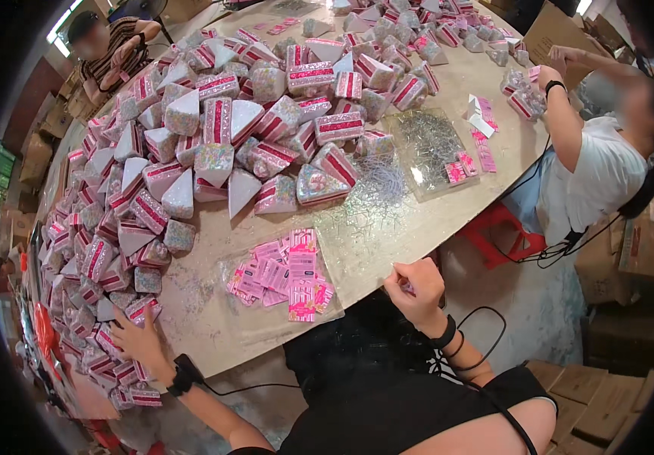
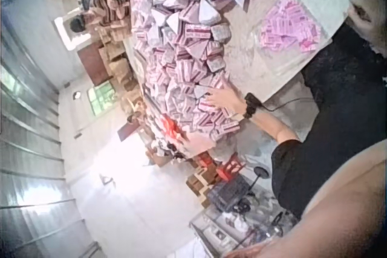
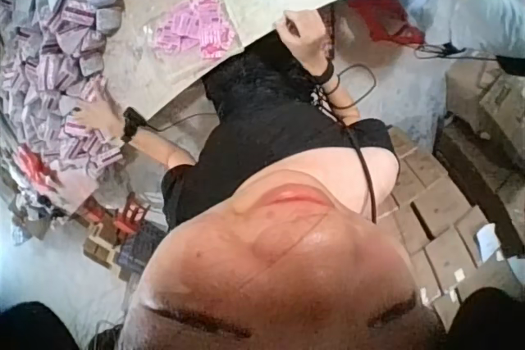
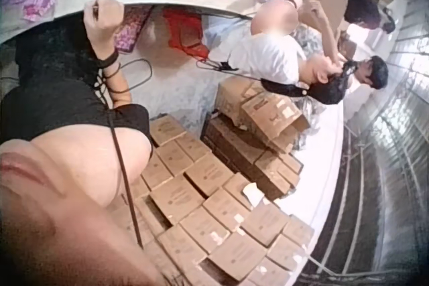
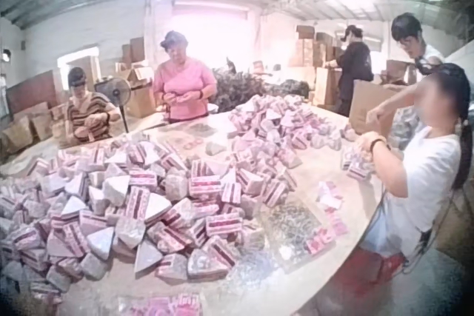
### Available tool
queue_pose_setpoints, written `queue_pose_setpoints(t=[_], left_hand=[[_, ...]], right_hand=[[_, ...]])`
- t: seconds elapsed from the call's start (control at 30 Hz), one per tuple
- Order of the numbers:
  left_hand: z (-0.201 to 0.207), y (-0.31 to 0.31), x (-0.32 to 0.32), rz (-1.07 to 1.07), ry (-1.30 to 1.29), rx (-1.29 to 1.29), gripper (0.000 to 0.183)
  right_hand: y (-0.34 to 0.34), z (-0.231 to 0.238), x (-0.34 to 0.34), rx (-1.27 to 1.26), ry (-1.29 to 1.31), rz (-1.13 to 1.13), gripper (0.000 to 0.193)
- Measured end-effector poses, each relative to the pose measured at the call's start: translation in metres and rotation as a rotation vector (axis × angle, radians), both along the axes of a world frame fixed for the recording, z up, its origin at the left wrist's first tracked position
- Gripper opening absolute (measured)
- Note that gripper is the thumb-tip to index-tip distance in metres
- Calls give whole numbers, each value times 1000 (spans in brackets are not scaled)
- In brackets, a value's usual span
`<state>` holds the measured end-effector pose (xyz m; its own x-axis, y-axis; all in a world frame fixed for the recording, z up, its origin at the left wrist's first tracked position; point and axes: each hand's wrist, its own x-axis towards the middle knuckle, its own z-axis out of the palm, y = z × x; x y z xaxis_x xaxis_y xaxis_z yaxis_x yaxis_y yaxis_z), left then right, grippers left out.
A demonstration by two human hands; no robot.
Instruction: Packing triangle-shaped decorative sponges into plastic sleeves and sealing them at a factory workbench.
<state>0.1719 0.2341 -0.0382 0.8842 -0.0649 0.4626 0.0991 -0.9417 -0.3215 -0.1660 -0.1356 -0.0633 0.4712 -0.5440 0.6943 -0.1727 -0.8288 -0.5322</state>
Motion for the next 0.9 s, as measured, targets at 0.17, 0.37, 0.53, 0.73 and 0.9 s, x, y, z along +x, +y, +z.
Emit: queue_pose_setpoints(t=[0.17, 0.37, 0.53, 0.73, 0.9], left_hand=[[-10, 11, 32, 79, 212, -115, 86], [-58, 52, 24, -233, 100, 139, 91], [4, -12, -24, -213, 281, -159, 74], [60, -36, -87, -429, 96, -425, 65], [74, -139, -185, -847, 1097, -1317, 76]], right_hand=[[5, -2, 6, 69, 9, 23, 20], [1, 2, 8, 77, 2, 92, 18], [-8, 5, 0, 72, -2, 122, 17], [-9, 17, -2, 122, -43, 192, 17], [9, 72, -1, 440, -115, 627, 22]])
